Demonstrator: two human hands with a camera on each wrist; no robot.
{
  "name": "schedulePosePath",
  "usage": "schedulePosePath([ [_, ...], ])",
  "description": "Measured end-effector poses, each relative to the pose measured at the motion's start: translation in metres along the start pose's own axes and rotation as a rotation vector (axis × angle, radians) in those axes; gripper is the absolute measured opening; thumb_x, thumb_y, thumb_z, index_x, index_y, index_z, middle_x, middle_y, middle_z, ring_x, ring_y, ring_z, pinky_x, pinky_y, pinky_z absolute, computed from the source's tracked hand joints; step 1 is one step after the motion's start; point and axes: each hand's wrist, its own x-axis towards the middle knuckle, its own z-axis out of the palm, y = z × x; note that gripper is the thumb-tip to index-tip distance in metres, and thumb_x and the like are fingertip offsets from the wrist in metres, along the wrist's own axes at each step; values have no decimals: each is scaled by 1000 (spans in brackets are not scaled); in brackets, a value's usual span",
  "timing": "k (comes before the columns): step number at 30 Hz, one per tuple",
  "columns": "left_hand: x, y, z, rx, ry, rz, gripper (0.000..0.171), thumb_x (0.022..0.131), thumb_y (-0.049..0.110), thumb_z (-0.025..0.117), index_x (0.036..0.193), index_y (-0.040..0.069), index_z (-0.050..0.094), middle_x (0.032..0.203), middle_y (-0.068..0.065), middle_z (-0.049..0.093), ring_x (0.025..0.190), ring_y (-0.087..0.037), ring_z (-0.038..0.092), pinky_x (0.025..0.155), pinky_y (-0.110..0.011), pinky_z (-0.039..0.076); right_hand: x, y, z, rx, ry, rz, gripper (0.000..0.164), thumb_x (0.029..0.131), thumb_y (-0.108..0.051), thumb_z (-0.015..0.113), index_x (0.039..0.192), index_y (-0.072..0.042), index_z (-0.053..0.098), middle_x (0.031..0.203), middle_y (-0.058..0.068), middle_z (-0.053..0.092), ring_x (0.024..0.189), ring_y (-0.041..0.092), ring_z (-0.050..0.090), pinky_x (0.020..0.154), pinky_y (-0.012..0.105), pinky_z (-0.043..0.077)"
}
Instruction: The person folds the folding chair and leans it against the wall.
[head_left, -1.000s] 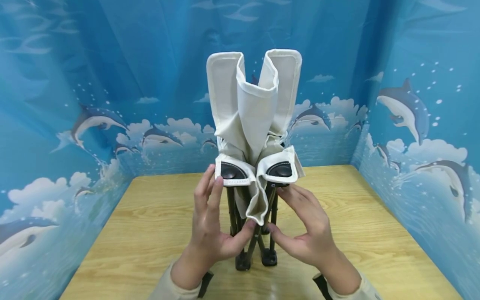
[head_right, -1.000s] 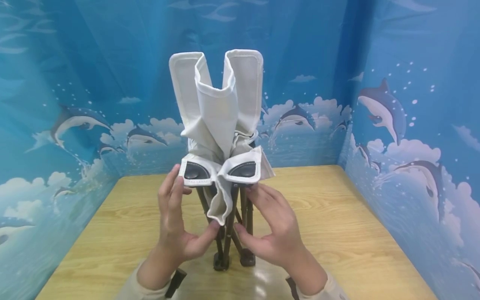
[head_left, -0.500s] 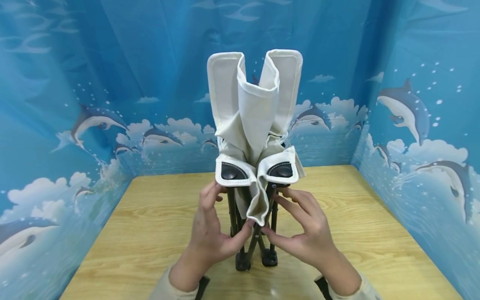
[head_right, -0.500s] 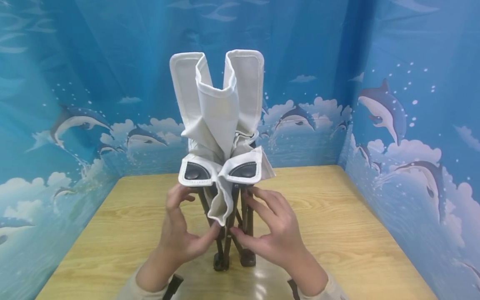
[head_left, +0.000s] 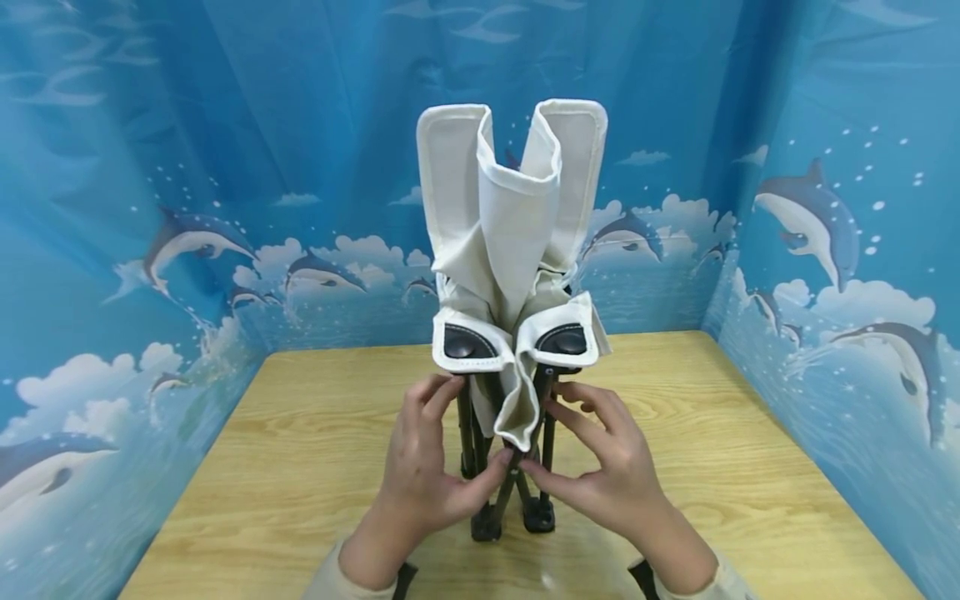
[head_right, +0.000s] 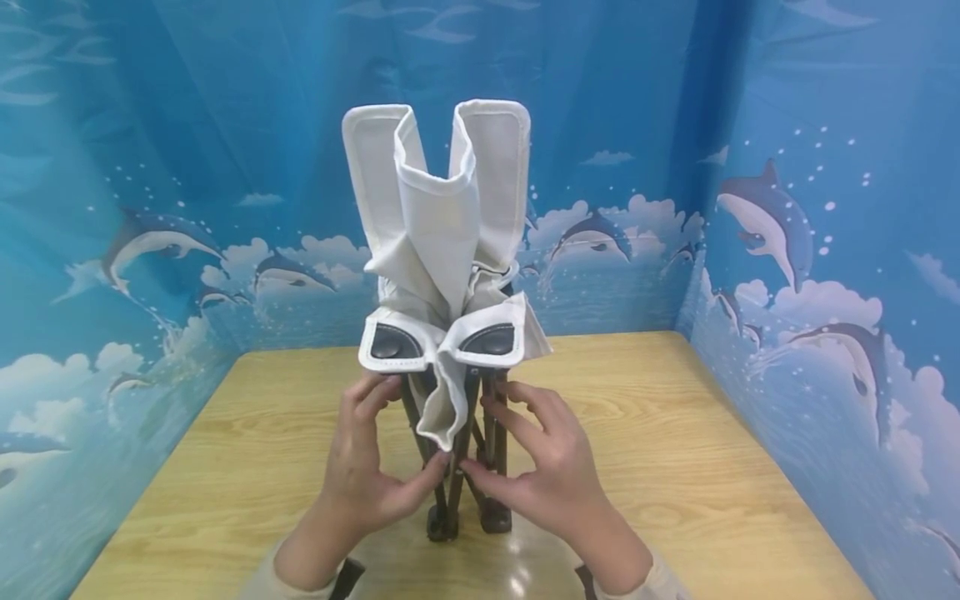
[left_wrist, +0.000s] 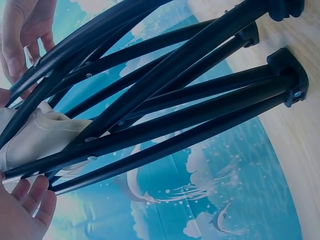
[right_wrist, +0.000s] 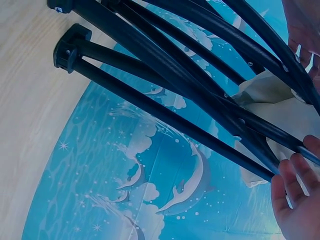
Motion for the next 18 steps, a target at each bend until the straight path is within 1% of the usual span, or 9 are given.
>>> schedulePosePath([
  [6, -7, -1, 0, 11, -16, -29, 76, 95, 49, 69, 138, -11, 53, 116, -21, 58, 95, -29, 59, 78, -39, 54, -5, 2, 1, -15, -14, 24, 54, 89, -50, 82, 121, -6, 79, 119, 20, 70, 111, 33, 64, 94, 28, 51],
  [12, -14, -3, 0, 15, -58, -63, 68, 97, 49, 66, 136, -7, 57, 114, -19, 60, 92, -27, 59, 74, -37, 54, -9, 3, 1, -21, -33, 45, 54, 89, -51, 81, 121, -7, 79, 118, 20, 69, 110, 33, 64, 95, 24, 50],
  [18, -20, -4, -1, 28, -55, -68, 62, 95, 47, 68, 131, -4, 63, 110, -18, 62, 90, -26, 60, 72, -38, 53, -13, 3, 1, -24, -57, 71, 53, 89, -52, 80, 121, -9, 79, 119, 19, 68, 111, 32, 64, 93, 24, 50],
])
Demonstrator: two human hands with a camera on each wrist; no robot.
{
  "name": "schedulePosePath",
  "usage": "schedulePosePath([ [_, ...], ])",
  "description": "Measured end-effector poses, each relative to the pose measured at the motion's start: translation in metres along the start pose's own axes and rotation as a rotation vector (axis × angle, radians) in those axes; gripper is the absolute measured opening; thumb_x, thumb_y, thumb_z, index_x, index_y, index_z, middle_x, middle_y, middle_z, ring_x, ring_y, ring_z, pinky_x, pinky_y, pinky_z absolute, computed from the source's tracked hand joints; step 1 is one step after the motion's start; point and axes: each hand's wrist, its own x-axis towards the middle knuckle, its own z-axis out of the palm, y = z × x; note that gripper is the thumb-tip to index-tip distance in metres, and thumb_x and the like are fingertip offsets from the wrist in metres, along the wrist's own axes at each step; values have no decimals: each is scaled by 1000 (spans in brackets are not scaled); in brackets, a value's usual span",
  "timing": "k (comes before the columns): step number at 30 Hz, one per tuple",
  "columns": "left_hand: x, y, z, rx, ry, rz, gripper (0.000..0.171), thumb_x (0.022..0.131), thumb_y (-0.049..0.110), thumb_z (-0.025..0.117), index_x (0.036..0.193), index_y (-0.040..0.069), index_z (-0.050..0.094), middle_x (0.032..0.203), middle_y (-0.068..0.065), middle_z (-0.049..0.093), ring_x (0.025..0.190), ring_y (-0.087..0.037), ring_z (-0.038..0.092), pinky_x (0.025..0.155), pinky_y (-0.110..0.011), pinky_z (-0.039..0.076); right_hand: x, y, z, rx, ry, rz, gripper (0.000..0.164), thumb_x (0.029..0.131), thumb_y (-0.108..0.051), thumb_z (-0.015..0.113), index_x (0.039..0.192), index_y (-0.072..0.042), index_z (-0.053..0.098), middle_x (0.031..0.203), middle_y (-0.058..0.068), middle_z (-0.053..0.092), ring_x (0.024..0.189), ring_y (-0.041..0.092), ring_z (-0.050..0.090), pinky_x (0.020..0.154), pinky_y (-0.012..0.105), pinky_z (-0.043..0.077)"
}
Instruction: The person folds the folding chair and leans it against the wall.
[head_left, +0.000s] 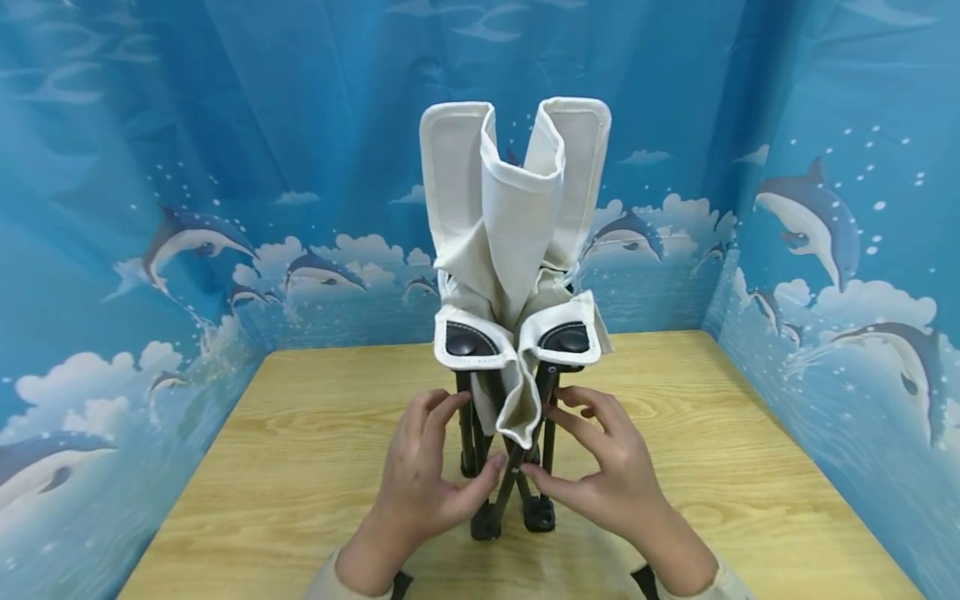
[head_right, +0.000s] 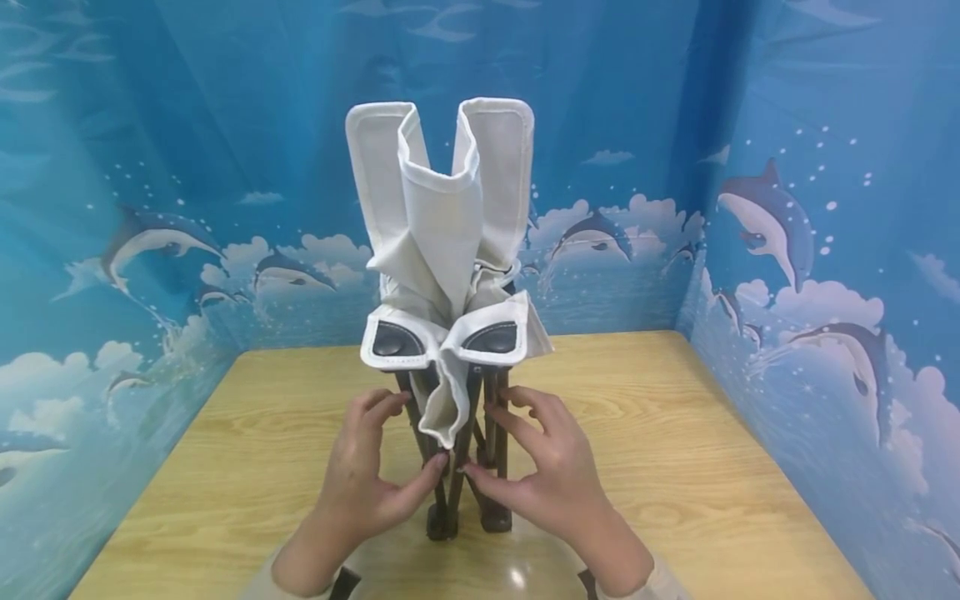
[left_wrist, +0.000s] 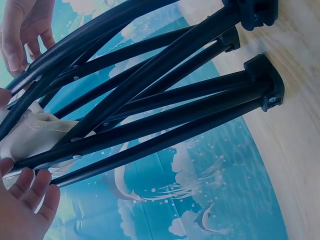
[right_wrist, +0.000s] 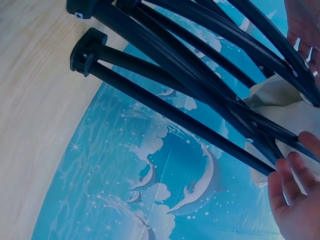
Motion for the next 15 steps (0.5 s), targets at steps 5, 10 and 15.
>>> schedulePosePath([
  [5, -4, -1, 0, 14, -18, -17, 59, 96, 47, 68, 129, -1, 66, 112, -17, 62, 92, -26, 62, 73, -41, 54, -4, 1, -1, 2, -25, 24, 55, 90, -54, 79, 122, -10, 78, 120, 18, 68, 112, 31, 64, 90, 23, 52],
  [10, -8, -2, -1, 24, -43, -23, 56, 96, 47, 69, 126, 1, 68, 113, -16, 63, 93, -25, 61, 73, -41, 54, -8, 1, -2, 5, -44, 37, 55, 90, -55, 78, 123, -10, 78, 122, 16, 68, 110, 30, 64, 87, 24, 50],
  [15, -10, -3, -2, 17, -66, -35, 52, 93, 45, 73, 123, 3, 69, 112, -13, 64, 92, -21, 60, 72, -38, 54, -11, 1, -2, -28, -60, 55, 55, 92, -57, 74, 123, -13, 78, 122, 13, 68, 110, 29, 64, 83, 27, 51],
])
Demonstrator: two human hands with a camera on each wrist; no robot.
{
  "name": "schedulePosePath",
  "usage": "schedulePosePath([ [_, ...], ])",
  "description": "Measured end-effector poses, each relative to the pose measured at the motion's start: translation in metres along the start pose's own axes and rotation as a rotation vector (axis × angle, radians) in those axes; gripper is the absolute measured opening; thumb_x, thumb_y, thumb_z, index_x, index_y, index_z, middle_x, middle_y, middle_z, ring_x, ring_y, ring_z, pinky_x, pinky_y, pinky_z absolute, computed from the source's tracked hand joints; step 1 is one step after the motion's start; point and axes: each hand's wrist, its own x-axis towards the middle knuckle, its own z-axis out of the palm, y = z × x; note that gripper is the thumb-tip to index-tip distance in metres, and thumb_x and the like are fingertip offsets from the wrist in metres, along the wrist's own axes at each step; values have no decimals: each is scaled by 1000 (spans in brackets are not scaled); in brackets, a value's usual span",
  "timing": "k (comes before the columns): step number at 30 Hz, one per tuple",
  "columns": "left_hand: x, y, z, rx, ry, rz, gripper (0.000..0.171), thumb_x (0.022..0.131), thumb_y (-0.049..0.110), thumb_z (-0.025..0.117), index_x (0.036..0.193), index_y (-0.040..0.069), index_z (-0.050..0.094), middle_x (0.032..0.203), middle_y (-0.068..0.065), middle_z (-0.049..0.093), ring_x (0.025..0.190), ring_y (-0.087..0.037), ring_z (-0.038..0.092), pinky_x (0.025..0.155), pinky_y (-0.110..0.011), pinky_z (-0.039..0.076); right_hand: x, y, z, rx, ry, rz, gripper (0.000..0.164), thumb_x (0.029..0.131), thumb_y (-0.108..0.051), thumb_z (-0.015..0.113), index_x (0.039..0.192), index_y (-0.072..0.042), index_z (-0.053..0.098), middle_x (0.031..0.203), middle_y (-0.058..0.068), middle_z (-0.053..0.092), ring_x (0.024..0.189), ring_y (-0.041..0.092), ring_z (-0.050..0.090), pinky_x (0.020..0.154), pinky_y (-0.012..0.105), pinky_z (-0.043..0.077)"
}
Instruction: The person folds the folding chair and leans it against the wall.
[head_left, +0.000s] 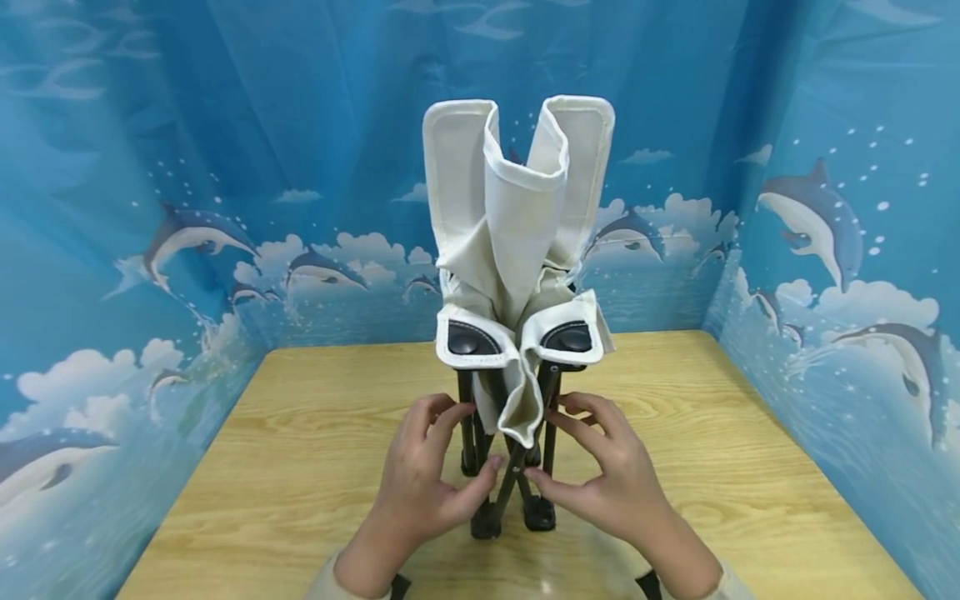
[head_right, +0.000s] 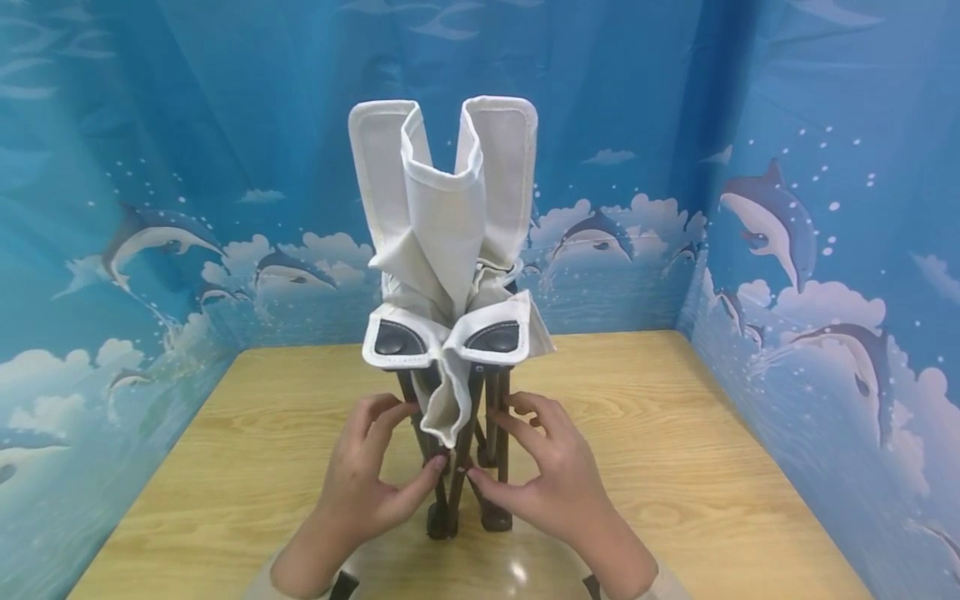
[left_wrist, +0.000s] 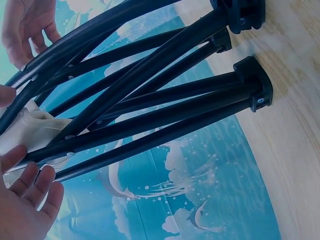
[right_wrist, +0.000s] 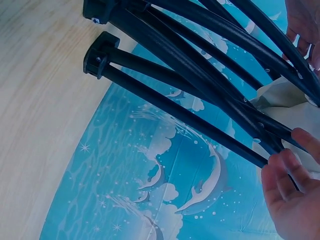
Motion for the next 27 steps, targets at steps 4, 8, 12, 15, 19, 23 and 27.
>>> schedulePosePath([
  [4, -2, 0, -1, -3, -20, -16, 50, 90, 43, 76, 121, 4, 70, 112, -11, 63, 92, -21, 60, 72, -38, 54, -3, 0, -1, -39, -15, 20, 53, 94, -59, 71, 122, -15, 79, 121, 11, 69, 111, 27, 65, 84, 29, 53],
  [8, -3, -1, -1, -10, -42, -30, 48, 89, 42, 77, 121, 6, 71, 113, -11, 63, 94, -21, 61, 75, -39, 54, -6, 1, -2, -68, -43, 46, 50, 93, -58, 74, 121, -17, 80, 121, 11, 68, 113, 27, 64, 85, 29, 54],
  [12, -5, -2, 0, -11, -67, -37, 46, 90, 41, 77, 121, 8, 70, 114, -10, 63, 94, -21, 61, 75, -38, 55, -9, 2, -3, -93, -84, 87, 45, 87, -49, 83, 120, -18, 80, 123, 10, 67, 114, 26, 63, 83, 38, 57],
  [15, -7, -3, 0, 0, -99, -51, 45, 91, 42, 76, 121, 9, 70, 112, -8, 63, 92, -20, 61, 74, -37, 55, -12, 2, -4, -105, -127, 143, 46, 81, -42, 89, 120, -19, 80, 125, 9, 67, 115, 25, 63, 82, 45, 59],
  [19, -10, -3, -2, 31, -138, -73, 45, 92, 43, 75, 122, 10, 70, 110, -5, 66, 91, -20, 64, 74, -41, 56, -14, 1, -4, -125, -186, 202, 47, 77, -38, 92, 120, -21, 80, 127, 7, 67, 118, 25, 63, 85, 47, 59],
  [23, -12, -3, -2, 50, -153, -83, 45, 90, 41, 76, 123, 11, 71, 108, -4, 68, 89, -21, 67, 74, -43, 57, -16, 2, -3, -137, -217, 206, 47, 77, -37, 92, 120, -22, 80, 128, 5, 66, 118, 24, 64, 86, 47, 58],
  [27, -12, -4, -2, 58, -168, -86, 45, 89, 40, 76, 122, 11, 71, 102, -1, 69, 82, -17, 66, 71, -41, 57, -18, 2, -3, -147, -230, 204, 45, 78, -36, 92, 119, -22, 80, 129, 3, 66, 118, 23, 64, 85, 46, 58],
])
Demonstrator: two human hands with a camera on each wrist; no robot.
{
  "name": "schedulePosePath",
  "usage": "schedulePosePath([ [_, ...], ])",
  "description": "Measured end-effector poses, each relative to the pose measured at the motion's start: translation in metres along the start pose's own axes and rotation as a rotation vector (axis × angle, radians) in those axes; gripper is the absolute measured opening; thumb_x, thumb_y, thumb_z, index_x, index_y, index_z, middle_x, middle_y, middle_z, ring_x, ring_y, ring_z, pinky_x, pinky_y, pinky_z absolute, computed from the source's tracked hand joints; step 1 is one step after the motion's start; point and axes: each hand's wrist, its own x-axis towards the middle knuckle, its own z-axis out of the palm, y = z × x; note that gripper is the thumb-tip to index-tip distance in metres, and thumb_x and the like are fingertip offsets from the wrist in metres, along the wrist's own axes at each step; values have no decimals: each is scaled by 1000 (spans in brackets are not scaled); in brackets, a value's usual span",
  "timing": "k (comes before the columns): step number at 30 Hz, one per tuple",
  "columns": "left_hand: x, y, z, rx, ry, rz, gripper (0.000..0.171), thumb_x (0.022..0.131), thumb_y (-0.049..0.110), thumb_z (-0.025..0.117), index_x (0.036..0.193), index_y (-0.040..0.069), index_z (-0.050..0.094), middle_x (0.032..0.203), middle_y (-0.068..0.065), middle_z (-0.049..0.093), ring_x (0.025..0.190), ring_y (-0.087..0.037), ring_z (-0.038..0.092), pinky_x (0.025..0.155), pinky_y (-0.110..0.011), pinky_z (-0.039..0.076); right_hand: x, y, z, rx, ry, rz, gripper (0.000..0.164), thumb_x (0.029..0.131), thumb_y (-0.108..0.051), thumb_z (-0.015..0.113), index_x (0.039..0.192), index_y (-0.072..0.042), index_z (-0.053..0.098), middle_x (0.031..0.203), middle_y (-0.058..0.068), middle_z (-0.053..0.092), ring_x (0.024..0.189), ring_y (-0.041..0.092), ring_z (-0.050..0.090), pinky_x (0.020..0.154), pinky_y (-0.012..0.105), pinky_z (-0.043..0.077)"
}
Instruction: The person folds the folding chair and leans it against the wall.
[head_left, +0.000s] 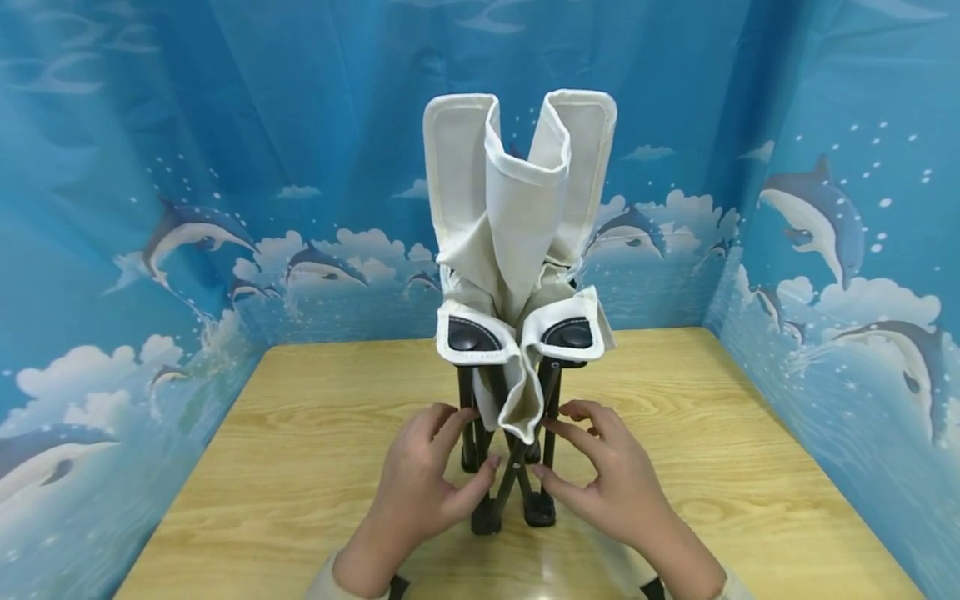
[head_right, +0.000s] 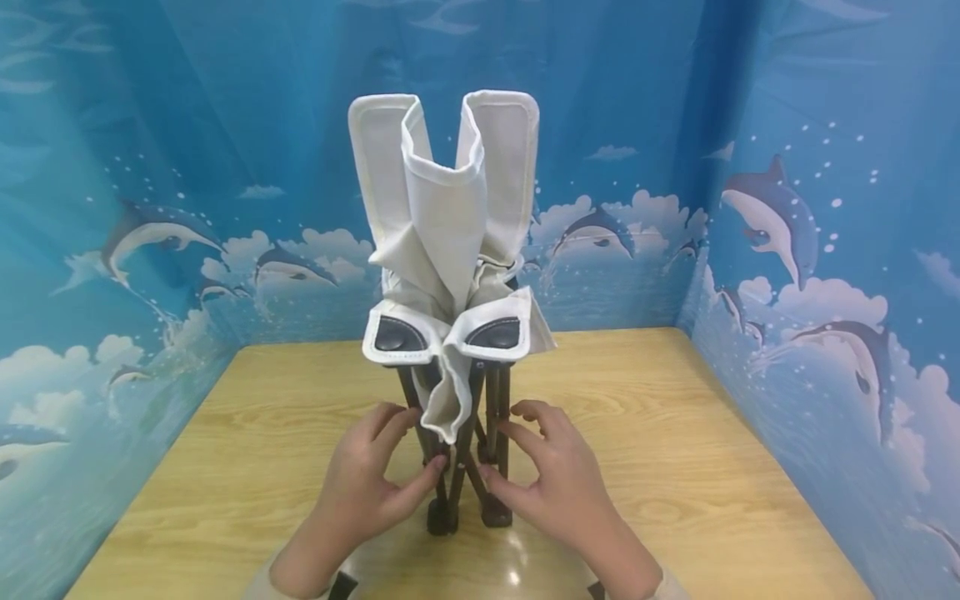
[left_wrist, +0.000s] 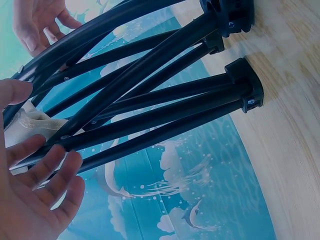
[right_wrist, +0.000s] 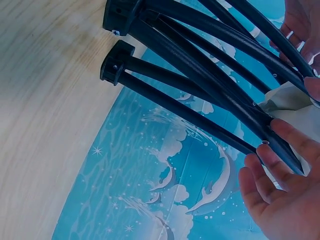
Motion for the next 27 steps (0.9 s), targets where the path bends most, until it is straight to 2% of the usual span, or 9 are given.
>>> schedulePosePath([
  [5, 0, 0, 0, 11, -28, -6, 43, 87, 38, 79, 121, 11, 74, 96, 3, 71, 72, -12, 62, 66, -36, 54, 1, 0, 0, -20, -9, -16, 43, 78, -35, 91, 117, -23, 81, 127, 2, 67, 114, 22, 65, 84, 45, 58],
  [11, -2, -2, 1, 9, -34, 3, 33, 85, 34, 81, 111, 14, 79, 93, 5, 72, 67, -8, 56, 62, -30, 50, -1, 0, 2, -43, -76, -14, 43, 78, -37, 90, 116, -20, 81, 123, -2, 68, 105, 16, 64, 80, 43, 58],
  [16, -3, -2, 1, 0, -45, 14, 32, 83, 32, 83, 109, 13, 80, 91, 5, 75, 69, -9, 62, 63, -30, 52, -2, 1, 4, -47, -132, -14, 43, 78, -39, 90, 116, -20, 81, 119, -6, 69, 102, 13, 65, 78, 40, 58],
  [22, -4, 1, -2, -44, -118, -23, 34, 84, 32, 82, 113, 13, 79, 92, 4, 80, 72, -7, 67, 66, -31, 55, -5, 2, 5, -52, -200, -6, 41, 80, -41, 89, 115, -21, 82, 117, -8, 70, 101, 10, 67, 79, 36, 58],
  [27, -5, 1, -2, -29, -174, -37, 36, 84, 34, 83, 115, 15, 79, 93, 4, 79, 71, -5, 66, 64, -27, 53, -7, 2, 4, -50, -242, 21, 39, 83, -41, 88, 118, -26, 81, 115, -12, 71, 100, 8, 70, 80, 35, 60],
])
